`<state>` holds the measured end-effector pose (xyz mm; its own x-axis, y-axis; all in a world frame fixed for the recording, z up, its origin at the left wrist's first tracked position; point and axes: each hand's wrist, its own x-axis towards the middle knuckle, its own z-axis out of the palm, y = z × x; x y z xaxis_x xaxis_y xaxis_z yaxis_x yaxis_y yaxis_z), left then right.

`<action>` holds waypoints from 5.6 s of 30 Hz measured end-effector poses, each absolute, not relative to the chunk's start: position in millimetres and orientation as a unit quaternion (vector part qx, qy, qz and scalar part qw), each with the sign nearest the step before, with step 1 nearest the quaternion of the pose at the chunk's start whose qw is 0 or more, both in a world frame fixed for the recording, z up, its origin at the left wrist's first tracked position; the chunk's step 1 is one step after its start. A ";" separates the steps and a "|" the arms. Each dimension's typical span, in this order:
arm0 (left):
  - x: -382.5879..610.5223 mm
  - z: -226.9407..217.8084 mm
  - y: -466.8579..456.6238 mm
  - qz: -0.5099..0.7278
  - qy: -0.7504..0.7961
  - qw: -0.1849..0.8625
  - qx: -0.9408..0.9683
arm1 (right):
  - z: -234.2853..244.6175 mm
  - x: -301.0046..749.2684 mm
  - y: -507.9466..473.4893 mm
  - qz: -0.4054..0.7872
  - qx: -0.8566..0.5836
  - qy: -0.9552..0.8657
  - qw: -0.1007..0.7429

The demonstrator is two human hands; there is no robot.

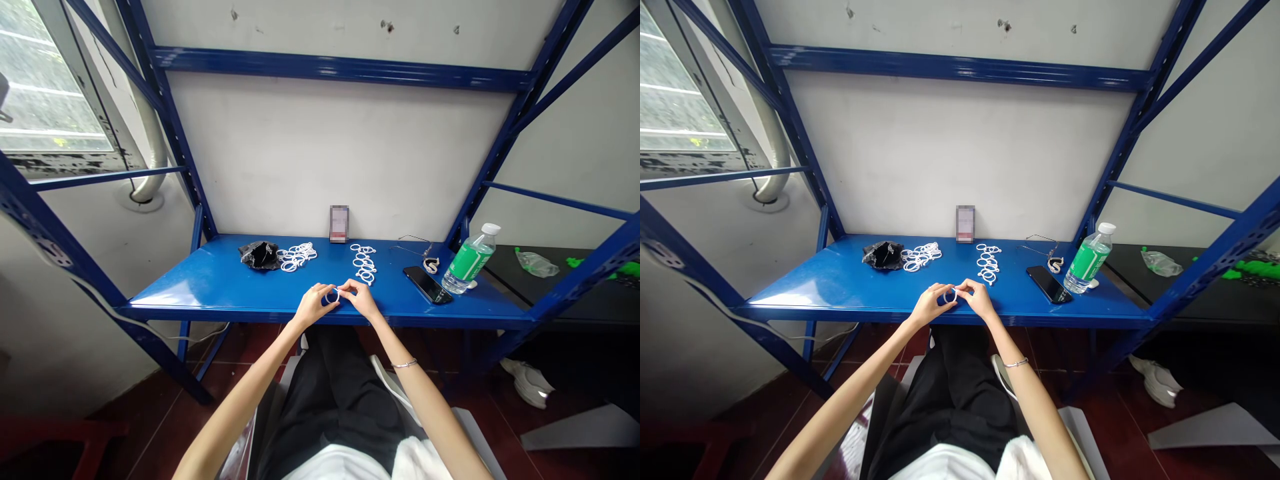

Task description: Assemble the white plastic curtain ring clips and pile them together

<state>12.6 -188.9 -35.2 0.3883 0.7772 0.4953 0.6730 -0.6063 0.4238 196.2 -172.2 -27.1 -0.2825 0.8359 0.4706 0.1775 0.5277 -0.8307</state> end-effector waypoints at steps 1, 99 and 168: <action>12.6 -35.0 -189.0 0.338 0.438 0.075 0.830 | -26.9 196.2 -172.3 0.338 -0.347 -0.727 0.487; -28.8 -11.5 -22.9 0.139 0.618 -0.045 0.773 | -35.3 253.3 -117.5 0.050 -0.536 -0.666 0.516; -30.8 -30.8 -142.7 0.231 0.586 -0.196 0.751 | 1.9 268.2 -122.3 -0.039 -0.536 -0.813 0.223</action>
